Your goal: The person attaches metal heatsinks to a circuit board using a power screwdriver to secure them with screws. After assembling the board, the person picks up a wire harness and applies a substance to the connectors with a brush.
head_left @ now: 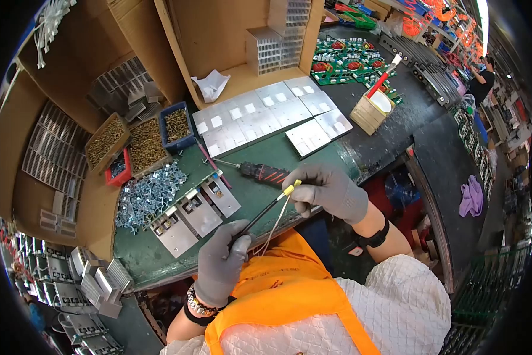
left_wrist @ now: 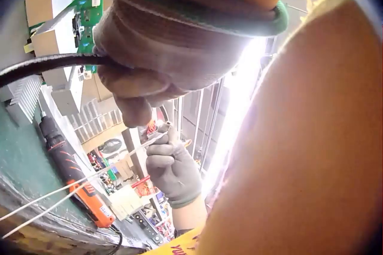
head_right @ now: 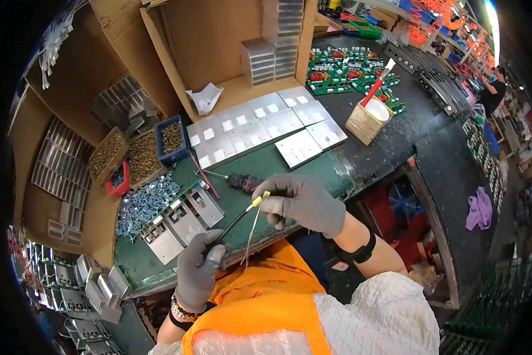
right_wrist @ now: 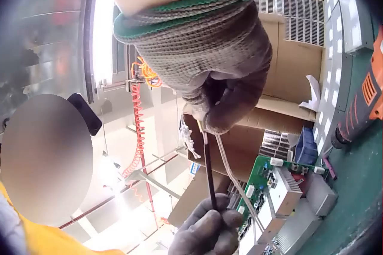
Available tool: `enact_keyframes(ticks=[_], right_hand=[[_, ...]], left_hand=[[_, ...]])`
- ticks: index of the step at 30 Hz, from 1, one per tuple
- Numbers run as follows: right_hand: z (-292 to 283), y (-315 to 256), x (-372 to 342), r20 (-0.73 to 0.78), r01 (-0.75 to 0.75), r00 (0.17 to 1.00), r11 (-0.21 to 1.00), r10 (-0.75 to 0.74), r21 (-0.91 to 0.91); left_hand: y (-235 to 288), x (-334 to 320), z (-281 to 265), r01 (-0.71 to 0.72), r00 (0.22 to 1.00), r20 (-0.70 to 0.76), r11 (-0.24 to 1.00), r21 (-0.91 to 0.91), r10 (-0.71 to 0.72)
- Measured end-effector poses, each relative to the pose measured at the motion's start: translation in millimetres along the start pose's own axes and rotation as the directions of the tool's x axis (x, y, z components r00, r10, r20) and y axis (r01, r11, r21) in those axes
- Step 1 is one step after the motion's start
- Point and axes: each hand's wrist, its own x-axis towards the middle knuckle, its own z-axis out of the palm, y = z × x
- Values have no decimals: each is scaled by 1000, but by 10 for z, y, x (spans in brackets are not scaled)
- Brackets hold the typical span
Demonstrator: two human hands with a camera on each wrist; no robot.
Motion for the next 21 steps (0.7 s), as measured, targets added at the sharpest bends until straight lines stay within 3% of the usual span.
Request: enact_keyframes(ticks=[3,5,10,12,14,15,17,21], right_hand=[[70,17,-12,9,-25,1000,1000,25,-4],[92,8,-14,5,-32,999,999,32,-7],[103,46,-9,27,-24,999,999,25,-34],[121,40,-24,67,-42,997,998,39,41],[121,79,-18,85,-28,996,999,24,46],[126,98,-20,99,-14,995,999,9,50],[193,111,-17,105,-4,994,1000,4,2],[312,125,-37,79,67,995,996,-62,-62]], left_hand=[[14,20,43,-65,997,-29,994,92,68],[88,19,60,32,999,3,998,54,-32],[30,28,102,118,993,-5,993,-21,-118],[-45,45,92,154,988,-2,988,-30,-154],[-176,80,80,-56,998,42,990,130,51],[-125,86,127,-53,998,39,990,130,48],[53,149,266,-246,966,-80,969,36,248],[142,275,240,-201,980,5,979,35,201]])
